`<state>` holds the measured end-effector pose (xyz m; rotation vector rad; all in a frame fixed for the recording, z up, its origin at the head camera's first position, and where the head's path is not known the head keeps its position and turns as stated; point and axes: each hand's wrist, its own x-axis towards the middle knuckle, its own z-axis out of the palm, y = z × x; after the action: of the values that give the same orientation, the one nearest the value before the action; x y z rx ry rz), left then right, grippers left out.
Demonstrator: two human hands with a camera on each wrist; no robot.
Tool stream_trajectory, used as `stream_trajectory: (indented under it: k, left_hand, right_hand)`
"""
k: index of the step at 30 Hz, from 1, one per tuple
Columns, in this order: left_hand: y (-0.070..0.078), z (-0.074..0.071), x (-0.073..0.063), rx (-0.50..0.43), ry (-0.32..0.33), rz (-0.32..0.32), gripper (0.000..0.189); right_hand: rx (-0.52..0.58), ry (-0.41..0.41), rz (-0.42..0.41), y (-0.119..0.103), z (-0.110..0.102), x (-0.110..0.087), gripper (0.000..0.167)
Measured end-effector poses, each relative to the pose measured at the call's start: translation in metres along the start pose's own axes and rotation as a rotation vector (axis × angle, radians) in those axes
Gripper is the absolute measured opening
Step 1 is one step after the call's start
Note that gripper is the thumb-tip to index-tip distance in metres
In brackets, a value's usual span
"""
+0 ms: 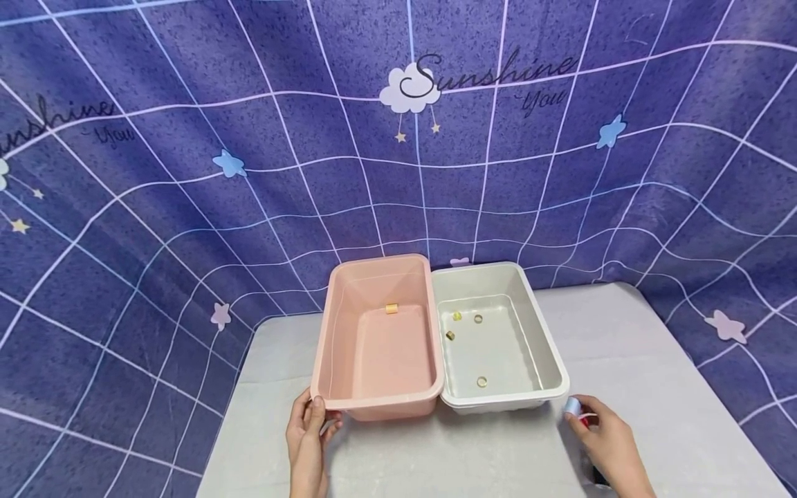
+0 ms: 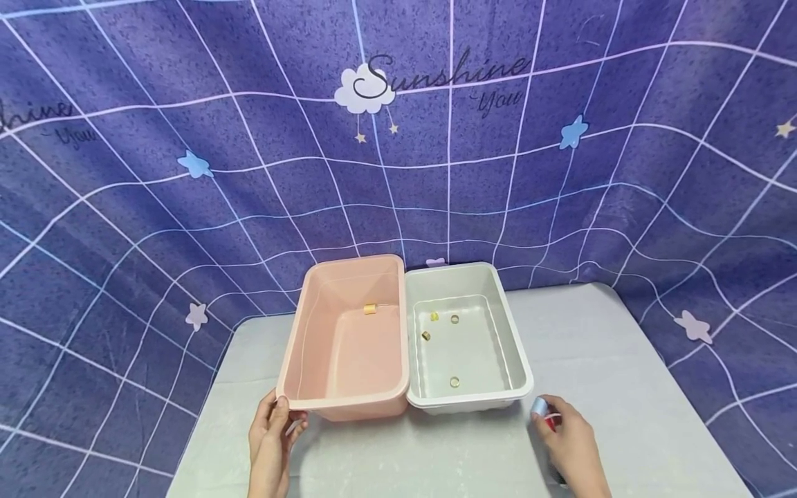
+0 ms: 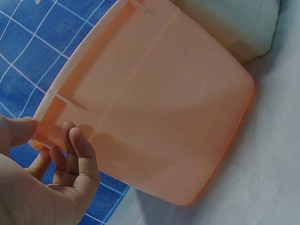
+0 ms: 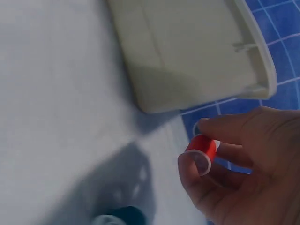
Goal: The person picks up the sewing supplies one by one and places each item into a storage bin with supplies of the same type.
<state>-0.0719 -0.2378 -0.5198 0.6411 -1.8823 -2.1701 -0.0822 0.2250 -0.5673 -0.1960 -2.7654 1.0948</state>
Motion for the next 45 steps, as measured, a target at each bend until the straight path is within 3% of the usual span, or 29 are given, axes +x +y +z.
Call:
stream_trajectory:
  k: [7,16,25,35,45]
  left_hand:
    - [0.0,0.0,-0.001,-0.01,0.0,0.0,0.053]
    - [0.0,0.001,-0.001,-0.008,0.002,-0.009,0.053]
    - [0.0,0.001,-0.002,-0.013,0.002,-0.008,0.053]
    - [-0.001,0.002,-0.001,-0.012,-0.003,-0.013,0.053]
    - [0.0,0.001,0.0,-0.01,0.001,-0.018,0.053]
  right_hand:
    - [0.012,0.144,-0.055,-0.004,-0.021,0.012,0.034]
    - [0.122,0.123,-0.043,-0.022,-0.038,0.024,0.036]
    - [0.241,0.113,-0.107,-0.045,-0.04,0.038,0.036]
    - [0.23,0.096,-0.218,-0.071,-0.032,0.048,0.033]
    - [0.274,0.046,-0.251,-0.089,-0.025,0.057,0.032]
